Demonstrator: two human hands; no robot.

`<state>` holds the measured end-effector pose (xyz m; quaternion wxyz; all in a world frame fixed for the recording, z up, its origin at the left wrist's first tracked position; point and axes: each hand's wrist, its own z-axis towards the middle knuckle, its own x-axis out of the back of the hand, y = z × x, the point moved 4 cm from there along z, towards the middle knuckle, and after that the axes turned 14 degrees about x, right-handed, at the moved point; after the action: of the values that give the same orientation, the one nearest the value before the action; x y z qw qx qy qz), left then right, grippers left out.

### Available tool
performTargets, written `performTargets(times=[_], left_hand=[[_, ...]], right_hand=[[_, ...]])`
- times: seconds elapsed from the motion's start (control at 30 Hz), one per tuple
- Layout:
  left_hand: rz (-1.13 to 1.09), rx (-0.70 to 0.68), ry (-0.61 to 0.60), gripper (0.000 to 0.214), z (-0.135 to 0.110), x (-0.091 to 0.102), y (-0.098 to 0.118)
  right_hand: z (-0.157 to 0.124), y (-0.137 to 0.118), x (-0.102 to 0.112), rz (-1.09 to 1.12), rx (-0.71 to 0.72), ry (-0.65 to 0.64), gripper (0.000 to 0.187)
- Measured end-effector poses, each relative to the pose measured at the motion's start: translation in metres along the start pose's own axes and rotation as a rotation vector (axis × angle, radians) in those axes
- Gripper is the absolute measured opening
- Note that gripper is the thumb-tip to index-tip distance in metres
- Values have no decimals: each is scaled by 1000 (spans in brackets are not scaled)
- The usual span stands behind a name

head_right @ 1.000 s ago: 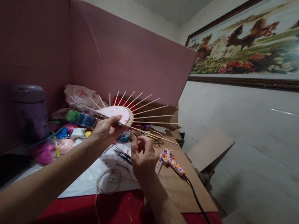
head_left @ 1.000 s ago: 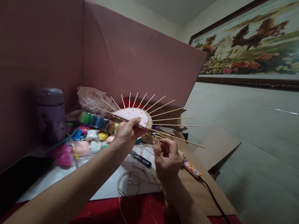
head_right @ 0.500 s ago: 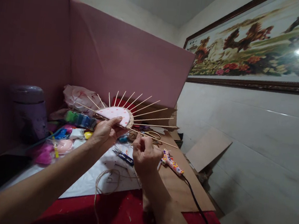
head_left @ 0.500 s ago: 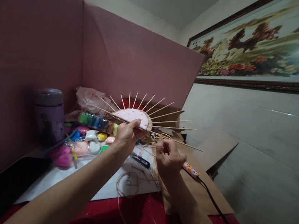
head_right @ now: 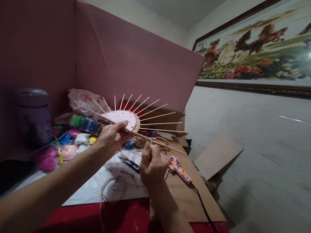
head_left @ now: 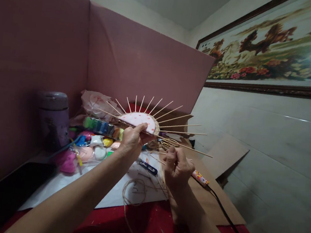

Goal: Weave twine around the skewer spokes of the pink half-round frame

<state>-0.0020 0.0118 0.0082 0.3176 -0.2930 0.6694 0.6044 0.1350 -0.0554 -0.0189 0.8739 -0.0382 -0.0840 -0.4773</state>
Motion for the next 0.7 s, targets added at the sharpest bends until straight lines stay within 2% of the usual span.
performTargets(times=[0.07, 0.13, 0.27, 0.33, 0.47, 0.7], left_hand=[[-13, -5, 3, 15, -1, 0, 2], [-21, -5, -1, 16, -1, -1, 3], [-14, 2, -9, 16, -1, -1, 3], [-8, 8, -5, 16, -1, 0, 2], [-9, 24, -14, 15, 0, 1, -1], [15, 41, -20, 13, 0, 0, -1]], right_hand=[[-5, 2, 0, 81, -64, -19, 12], [-7, 7, -2, 217, -195, -44, 12], [-6, 11, -14, 696, -553, -154, 29], [-1, 9, -18, 924, -664, -175, 31], [6, 11, -19, 1106, -713, -122, 23], [4, 24, -19, 1065, -600, -121, 18]])
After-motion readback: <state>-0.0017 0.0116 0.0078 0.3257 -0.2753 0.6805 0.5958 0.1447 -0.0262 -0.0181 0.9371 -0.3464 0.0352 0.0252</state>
